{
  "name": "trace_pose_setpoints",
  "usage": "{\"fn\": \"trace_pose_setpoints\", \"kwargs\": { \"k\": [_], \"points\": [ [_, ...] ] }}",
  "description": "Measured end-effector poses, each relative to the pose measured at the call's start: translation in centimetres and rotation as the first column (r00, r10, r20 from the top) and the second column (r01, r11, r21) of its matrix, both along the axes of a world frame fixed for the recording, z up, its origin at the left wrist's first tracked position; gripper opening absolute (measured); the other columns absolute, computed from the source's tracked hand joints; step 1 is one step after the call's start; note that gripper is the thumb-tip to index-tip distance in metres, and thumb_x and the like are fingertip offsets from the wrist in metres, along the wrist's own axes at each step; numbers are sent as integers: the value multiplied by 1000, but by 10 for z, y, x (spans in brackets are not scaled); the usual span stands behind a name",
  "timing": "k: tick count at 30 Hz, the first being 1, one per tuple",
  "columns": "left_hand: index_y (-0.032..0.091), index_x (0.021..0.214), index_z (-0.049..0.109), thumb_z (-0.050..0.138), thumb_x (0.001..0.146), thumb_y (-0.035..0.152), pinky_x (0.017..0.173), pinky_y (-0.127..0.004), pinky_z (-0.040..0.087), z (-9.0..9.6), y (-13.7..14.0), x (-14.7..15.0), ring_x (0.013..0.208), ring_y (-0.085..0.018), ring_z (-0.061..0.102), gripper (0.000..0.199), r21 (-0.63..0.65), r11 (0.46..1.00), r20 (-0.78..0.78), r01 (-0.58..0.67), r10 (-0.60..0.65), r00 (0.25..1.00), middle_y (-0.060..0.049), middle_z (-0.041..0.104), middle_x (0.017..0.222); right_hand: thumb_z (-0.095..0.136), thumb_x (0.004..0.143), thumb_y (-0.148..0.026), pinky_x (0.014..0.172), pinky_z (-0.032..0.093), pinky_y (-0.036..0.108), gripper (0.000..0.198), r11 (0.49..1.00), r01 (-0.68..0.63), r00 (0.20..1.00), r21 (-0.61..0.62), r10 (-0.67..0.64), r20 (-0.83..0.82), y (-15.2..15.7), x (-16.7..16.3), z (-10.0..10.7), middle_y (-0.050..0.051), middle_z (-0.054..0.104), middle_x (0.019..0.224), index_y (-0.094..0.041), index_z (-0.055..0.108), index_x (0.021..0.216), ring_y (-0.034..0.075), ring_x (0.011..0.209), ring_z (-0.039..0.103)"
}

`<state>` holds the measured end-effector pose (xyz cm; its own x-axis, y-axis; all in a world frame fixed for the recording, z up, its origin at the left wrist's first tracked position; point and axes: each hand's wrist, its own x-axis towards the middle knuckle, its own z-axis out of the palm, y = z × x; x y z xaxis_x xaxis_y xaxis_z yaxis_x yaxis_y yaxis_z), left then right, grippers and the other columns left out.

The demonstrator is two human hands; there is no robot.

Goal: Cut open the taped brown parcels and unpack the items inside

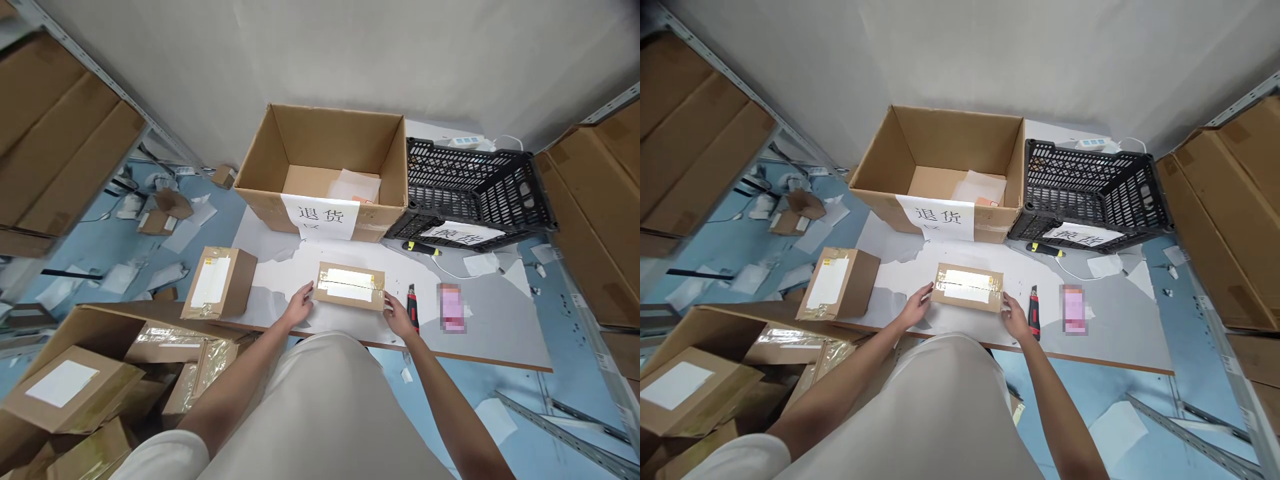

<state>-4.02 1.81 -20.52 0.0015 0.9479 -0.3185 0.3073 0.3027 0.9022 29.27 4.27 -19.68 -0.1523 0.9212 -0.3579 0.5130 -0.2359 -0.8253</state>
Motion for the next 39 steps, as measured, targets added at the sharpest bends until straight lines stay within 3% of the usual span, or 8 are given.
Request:
{"fn": "trace_pose_setpoints", "kwargs": {
  "k": [4, 11, 15, 21, 27, 31, 35, 39],
  "points": [
    [16, 127, 51, 51, 75, 24, 104, -39, 36, -1, -3, 7, 124, -24, 45, 52, 60, 992, 30, 114, -116, 993, -8, 54, 130, 53, 75, -21, 94, 45, 39, 53, 996, -89, 996, -22, 89, -16, -9, -9, -9, 8, 57, 125, -21, 46, 127, 21, 110, 56],
    [16, 115, 59, 50, 80, 34, 94, -35, 44, 8, 0, 11, 112, -23, 53, 41, 65, 994, 3, 83, -83, 997, -8, 62, 117, 48, 81, -27, 88, 47, 36, 39, 998, -62, 996, 19, 63, -61, -9, -15, 3, 9, 64, 110, -18, 51, 118, 21, 101, 60],
    [18, 103, 66, 46, 83, 44, 78, -29, 48, 19, 8, 11, 91, -19, 58, 38, 56, 998, -147, 22, -14, 989, -7, 64, 97, 36, 87, -44, 81, 47, 35, 37, 996, -73, 990, 58, 65, 122, -2, -14, 16, 10, 65, 97, -17, 59, 100, 22, 90, 60],
    [18, 72, 67, 36, 86, 48, 79, -32, 45, 15, 21, 18, 78, -19, 58, 45, -8, 1000, -258, -1, -1, 966, -4, 60, 74, 20, 91, -53, 76, 46, 34, 56, 996, -89, 955, -10, 88, 282, 8, -23, 23, 12, 67, 87, -18, 62, 84, 24, 83, 61],
    [16, 91, 67, 32, 88, 46, 84, -32, 46, -3, 15, 13, 91, -19, 60, 47, -48, 999, -181, -22, 13, 983, -8, 65, 95, 26, 90, -50, 82, 48, 36, 51, 999, -21, 987, -40, 27, 161, 6, -17, 13, 12, 67, 100, -17, 64, 97, 24, 93, 62],
    [14, 118, 57, 38, 86, 34, 87, -33, 48, -15, 0, 5, 97, -18, 61, 42, -79, 996, -118, -30, 20, 993, -10, 62, 114, 34, 88, -31, 84, 50, 35, 40, 997, 36, 997, -73, -31, 68, -6, -5, 0, 10, 65, 110, -17, 59, 115, 20, 96, 63],
    [15, 121, 56, 55, 70, 20, 90, -36, 48, -19, -15, 1, 103, -21, 60, 51, -99, 994, -61, 47, -53, 997, -10, 62, 117, 50, 72, -11, 93, 46, 38, 55, 994, -91, 994, -55, 94, 62, -20, -1, -10, 8, 59, 121, -19, 50, 126, 20, 105, 60],
    [17, 115, 61, 56, 69, 20, 92, -38, 47, -15, -20, 4, 107, -23, 58, 47, -81, 988, 1, 131, -132, 991, -6, 66, 111, 53, 71, -10, 92, 47, 38, 53, 985, -147, 987, -89, 141, -75, -25, -6, -10, 7, 63, 116, -21, 51, 123, 21, 103, 61]
  ]
}}
